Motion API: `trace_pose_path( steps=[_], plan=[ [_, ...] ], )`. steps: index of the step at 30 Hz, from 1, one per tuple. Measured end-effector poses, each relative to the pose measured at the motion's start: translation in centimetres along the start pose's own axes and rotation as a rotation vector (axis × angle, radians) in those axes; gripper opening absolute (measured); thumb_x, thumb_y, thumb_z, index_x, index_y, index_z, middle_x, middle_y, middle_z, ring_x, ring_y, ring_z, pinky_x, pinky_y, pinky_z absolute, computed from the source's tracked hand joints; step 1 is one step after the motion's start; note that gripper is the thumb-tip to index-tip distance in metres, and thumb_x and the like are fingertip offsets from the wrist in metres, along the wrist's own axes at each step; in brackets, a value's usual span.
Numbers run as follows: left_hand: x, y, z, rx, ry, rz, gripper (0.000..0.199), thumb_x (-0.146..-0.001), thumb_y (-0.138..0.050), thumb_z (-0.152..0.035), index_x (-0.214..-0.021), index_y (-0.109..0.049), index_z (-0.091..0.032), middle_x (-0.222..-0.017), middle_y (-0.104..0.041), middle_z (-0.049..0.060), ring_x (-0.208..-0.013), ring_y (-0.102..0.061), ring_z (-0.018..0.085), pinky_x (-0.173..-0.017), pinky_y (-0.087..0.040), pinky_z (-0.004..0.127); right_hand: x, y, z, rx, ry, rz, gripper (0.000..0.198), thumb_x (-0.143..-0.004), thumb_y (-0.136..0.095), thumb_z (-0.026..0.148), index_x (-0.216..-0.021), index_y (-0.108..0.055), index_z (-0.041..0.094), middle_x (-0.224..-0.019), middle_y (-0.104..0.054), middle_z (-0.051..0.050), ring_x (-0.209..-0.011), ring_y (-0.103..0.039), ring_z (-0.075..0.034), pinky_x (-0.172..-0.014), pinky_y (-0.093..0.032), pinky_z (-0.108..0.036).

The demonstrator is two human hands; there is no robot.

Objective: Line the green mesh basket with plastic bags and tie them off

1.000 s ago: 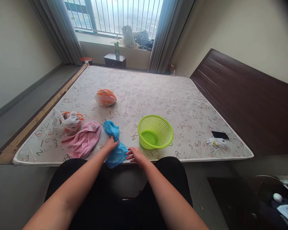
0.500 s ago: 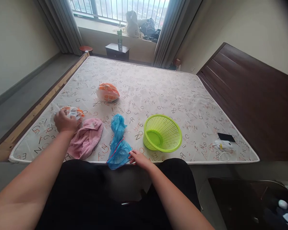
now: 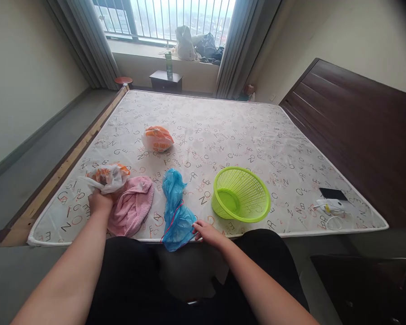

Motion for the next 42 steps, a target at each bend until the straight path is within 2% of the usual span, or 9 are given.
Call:
trace_pose_path(
  steps=[3,7,12,16,20,25,30,37,42],
  plan=[
    [0.5,2.5,-2.8,0.005,0.004,-0.12,0.044,-0.089,-0.058,-0.031,-0.122,-0.058,-0.001,-0.114,-0.063,0.016,-0.106,-0.058,0.029,-0.096,-0.046,0.046,-0.1,0.0,0.2,0.052,0.035,0.003,0.021,-0.101,-0.045,0.035,-0.102,-0.058,0.018,-0.095,-0.066,-0.004,-0.066,-0.061,-0.012,-0.058,-0.043,-0.024],
    [5.0,5.1,-10.3,0.132,-0.25,-0.165,0.037,-0.09,-0.058,-0.031,-0.119,-0.059,-0.008,-0.112,-0.063,0.012,-0.111,-0.053,0.027,-0.099,-0.044,0.041,0.2,-0.1,1.6,0.149,0.197,-0.05,0.021,-0.098,-0.051,0.036,-0.104,-0.061,0.018,-0.092,-0.067,-0.004,-0.072,-0.063,-0.014,-0.067,-0.046,-0.027],
    [16.9,1.0,-16.5,0.13,-0.595,0.366,0.029,-0.086,-0.057,-0.028,-0.113,-0.063,-0.019,-0.114,-0.066,0.008,-0.11,-0.06,0.026,-0.095,-0.047,0.035,1.7,0.2,4.3,0.017,0.411,-0.12,0.032,-0.099,-0.047,0.042,-0.12,-0.058,0.021,-0.104,-0.068,-0.005,-0.084,-0.066,-0.017,-0.071,-0.05,-0.028],
    [24.4,-2.2,-15.0,-0.005,-0.637,0.517,0.033,-0.091,-0.055,-0.039,-0.113,-0.065,-0.016,-0.116,-0.067,0.013,-0.112,-0.062,0.03,-0.098,-0.046,0.039,3.2,0.3,5.8,-0.08,0.492,-0.053,0.04,-0.099,-0.042,0.05,-0.125,-0.056,0.022,-0.108,-0.068,-0.006,-0.086,-0.066,-0.019,-0.065,-0.05,-0.028],
    [27.5,-3.9,-12.7,-0.001,-0.625,0.542,0.032,-0.094,-0.051,-0.036,-0.117,-0.067,-0.02,-0.112,-0.068,0.011,-0.107,-0.065,0.028,-0.093,-0.048,0.037,5.1,-0.6,6.2,0.047,0.628,-0.043,0.038,-0.095,-0.053,0.047,-0.125,-0.057,0.023,-0.116,-0.067,-0.006,-0.097,-0.065,-0.021,-0.08,-0.054,-0.033],
    [28.6,-4.6,-14.1,0.037,-0.697,0.535,0.03,-0.096,-0.052,-0.035,-0.115,-0.07,-0.022,-0.116,-0.067,0.01,-0.109,-0.064,0.026,-0.094,-0.047,0.035,7.4,-0.1,5.9,0.308,0.745,-0.396,0.062,-0.078,-0.077,0.033,-0.132,-0.049,0.019,-0.128,-0.059,-0.015,-0.114,-0.06,-0.029,-0.1,-0.05,-0.045],
    [29.5,-5.7,-16.4,-0.002,-0.701,0.557,0.03,-0.098,-0.05,-0.036,-0.113,-0.071,-0.02,-0.118,-0.067,0.01,-0.105,-0.066,0.026,-0.091,-0.048,0.035,11.0,2.4,7.6,0.464,0.909,-0.707,0.055,-0.085,-0.067,0.024,-0.136,-0.048,0.019,-0.135,-0.054,-0.017,-0.131,-0.05,-0.029,-0.11,-0.043,-0.047],
    [31.3,-8.0,-17.8,0.119,-0.692,0.656,0.026,-0.093,-0.056,-0.029,-0.11,-0.071,-0.017,-0.116,-0.066,0.012,-0.108,-0.064,0.025,-0.098,-0.048,0.035,9.2,1.6,6.6,0.611,0.753,-0.314,0.05,-0.085,-0.067,0.022,-0.134,-0.058,0.028,-0.136,-0.061,-0.008,-0.121,-0.061,-0.025,-0.104,-0.047,-0.039],
    [31.6,-7.3,-19.5,0.192,-0.732,0.692,0.02,-0.09,-0.06,-0.032,-0.102,-0.072,-0.02,-0.11,-0.067,0.009,-0.106,-0.062,0.024,-0.098,-0.048,0.035,7.3,3.2,5.3,0.511,0.642,-0.343,0.051,-0.08,-0.072,0.022,-0.13,-0.06,0.023,-0.129,-0.064,-0.01,-0.118,-0.06,-0.026,-0.101,-0.046,-0.038]
  ],
)
Point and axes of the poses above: each hand's wrist, its own x-axis away from the middle knuckle, its own y-axis out of the back of the hand, z = x × y, the point moved 8 cm from there along -x, towards the middle knuckle
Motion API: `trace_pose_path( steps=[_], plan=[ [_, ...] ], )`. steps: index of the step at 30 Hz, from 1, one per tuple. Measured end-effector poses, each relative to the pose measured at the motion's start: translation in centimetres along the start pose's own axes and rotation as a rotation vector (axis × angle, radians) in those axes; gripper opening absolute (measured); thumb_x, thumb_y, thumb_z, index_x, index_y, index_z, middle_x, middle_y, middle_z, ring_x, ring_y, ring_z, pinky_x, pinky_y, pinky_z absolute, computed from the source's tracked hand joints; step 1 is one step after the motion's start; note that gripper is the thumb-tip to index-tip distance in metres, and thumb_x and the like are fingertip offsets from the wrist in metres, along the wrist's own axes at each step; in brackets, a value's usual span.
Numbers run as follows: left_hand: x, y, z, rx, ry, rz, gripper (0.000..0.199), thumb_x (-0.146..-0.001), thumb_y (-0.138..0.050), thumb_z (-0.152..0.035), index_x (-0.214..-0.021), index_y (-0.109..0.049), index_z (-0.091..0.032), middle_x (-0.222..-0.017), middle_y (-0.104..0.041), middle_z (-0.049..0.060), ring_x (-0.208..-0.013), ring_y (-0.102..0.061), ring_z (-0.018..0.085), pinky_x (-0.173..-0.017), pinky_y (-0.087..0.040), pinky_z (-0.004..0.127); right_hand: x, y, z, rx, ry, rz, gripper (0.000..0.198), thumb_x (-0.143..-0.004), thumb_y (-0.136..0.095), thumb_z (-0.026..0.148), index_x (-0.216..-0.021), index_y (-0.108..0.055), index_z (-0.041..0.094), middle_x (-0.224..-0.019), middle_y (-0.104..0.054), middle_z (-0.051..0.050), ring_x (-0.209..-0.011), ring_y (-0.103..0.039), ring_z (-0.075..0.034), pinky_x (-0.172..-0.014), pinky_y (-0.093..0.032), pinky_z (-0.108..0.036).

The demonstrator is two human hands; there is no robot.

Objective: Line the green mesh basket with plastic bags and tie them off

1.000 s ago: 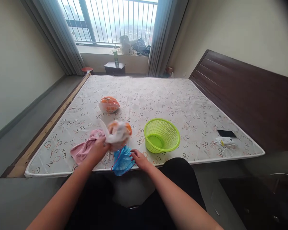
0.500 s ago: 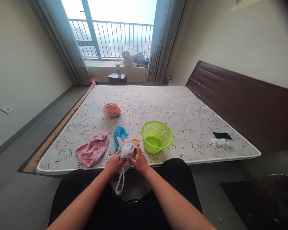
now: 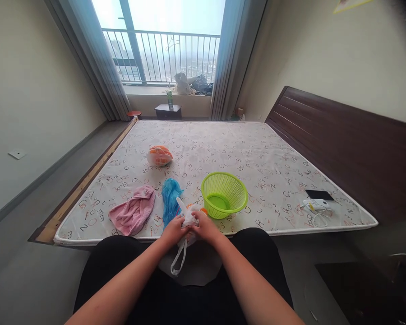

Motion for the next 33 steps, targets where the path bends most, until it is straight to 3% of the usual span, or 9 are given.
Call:
trace_pose_path(
  steps=[4,9,14,17,20,26,30,33],
  plan=[
    [-0.1,0.3,-0.4,-0.027,-0.021,0.044,0.025,-0.088,-0.063,-0.039,-0.101,-0.071,-0.02,-0.106,-0.068,0.008,-0.102,-0.062,0.024,-0.095,-0.047,0.034,-0.6,1.1,-0.8,0.002,-0.087,-0.04,0.021,-0.083,-0.063,0.017,-0.104,-0.068,0.021,-0.101,-0.071,-0.006,-0.094,-0.063,-0.022,-0.085,-0.046,-0.032],
    [0.4,-0.4,1.8,-0.063,0.117,0.165,0.031,-0.087,-0.059,-0.046,-0.098,-0.068,-0.017,-0.099,-0.072,0.007,-0.093,-0.065,0.025,-0.083,-0.047,0.032,-0.9,1.8,-0.9,0.043,-0.177,-0.114,0.014,-0.086,-0.055,0.017,-0.095,-0.065,0.019,-0.093,-0.069,-0.006,-0.085,-0.059,-0.019,-0.076,-0.04,-0.027],
    [1.1,0.2,3.3,-0.036,0.164,0.19,0.034,-0.09,-0.055,-0.044,-0.107,-0.066,-0.018,-0.104,-0.074,0.007,-0.098,-0.067,0.025,-0.084,-0.046,0.032,-1.5,1.2,-2.0,0.048,-0.257,-0.162,0.013,-0.089,-0.05,0.022,-0.093,-0.062,0.02,-0.088,-0.068,-0.004,-0.08,-0.058,-0.018,-0.074,-0.04,-0.028],
    [1.4,0.7,3.6,-0.062,0.138,0.156,0.029,-0.09,-0.055,-0.042,-0.103,-0.066,-0.019,-0.106,-0.073,0.008,-0.101,-0.067,0.025,-0.086,-0.046,0.033,-1.5,1.1,-1.3,0.084,-0.214,-0.218,0.017,-0.086,-0.052,0.019,-0.1,-0.062,0.02,-0.097,-0.067,-0.006,-0.088,-0.06,-0.02,-0.081,-0.044,-0.03],
    [1.7,1.1,3.7,-0.126,0.121,0.111,0.023,-0.088,-0.058,-0.039,-0.095,-0.067,-0.019,-0.105,-0.073,0.009,-0.1,-0.067,0.026,-0.086,-0.046,0.034,-0.9,1.2,1.1,0.125,-0.073,-0.265,0.033,-0.085,-0.053,0.017,-0.118,-0.059,0.02,-0.119,-0.065,-0.009,-0.106,-0.061,-0.022,-0.093,-0.045,-0.033],
    [2.0,1.2,3.4,-0.204,0.117,0.118,0.021,-0.086,-0.056,-0.037,-0.084,-0.067,-0.019,-0.093,-0.073,0.009,-0.088,-0.068,0.026,-0.075,-0.044,0.032,0.1,-1.0,5.6,0.162,0.165,-0.067,0.046,-0.091,-0.05,0.016,-0.135,-0.058,0.029,-0.148,-0.053,-0.005,-0.127,-0.056,-0.023,-0.107,-0.042,-0.036],
    [2.0,1.2,2.8,-0.24,0.109,0.128,0.023,-0.085,-0.056,-0.038,-0.084,-0.067,-0.018,-0.096,-0.074,0.01,-0.09,-0.068,0.026,-0.076,-0.044,0.031,0.2,-2.5,4.7,0.241,0.128,0.075,0.049,-0.088,-0.057,0.018,-0.135,-0.059,0.031,-0.136,-0.063,-0.006,-0.118,-0.062,-0.025,-0.1,-0.044,-0.036],
    [2.0,1.1,2.4,-0.249,0.087,0.133,0.025,-0.084,-0.057,-0.04,-0.088,-0.069,-0.018,-0.101,-0.073,0.011,-0.093,-0.068,0.027,-0.077,-0.044,0.031,0.0,-3.1,3.1,0.277,0.076,0.148,0.041,-0.087,-0.06,0.02,-0.126,-0.065,0.029,-0.125,-0.068,-0.006,-0.107,-0.065,-0.024,-0.091,-0.045,-0.033]
  ],
)
Point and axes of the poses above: each hand's wrist, its own x-axis away from the middle knuckle, its own y-axis out of the back of the hand, z = x × y, the point moved 8 cm from there along -x, towards the middle knuckle
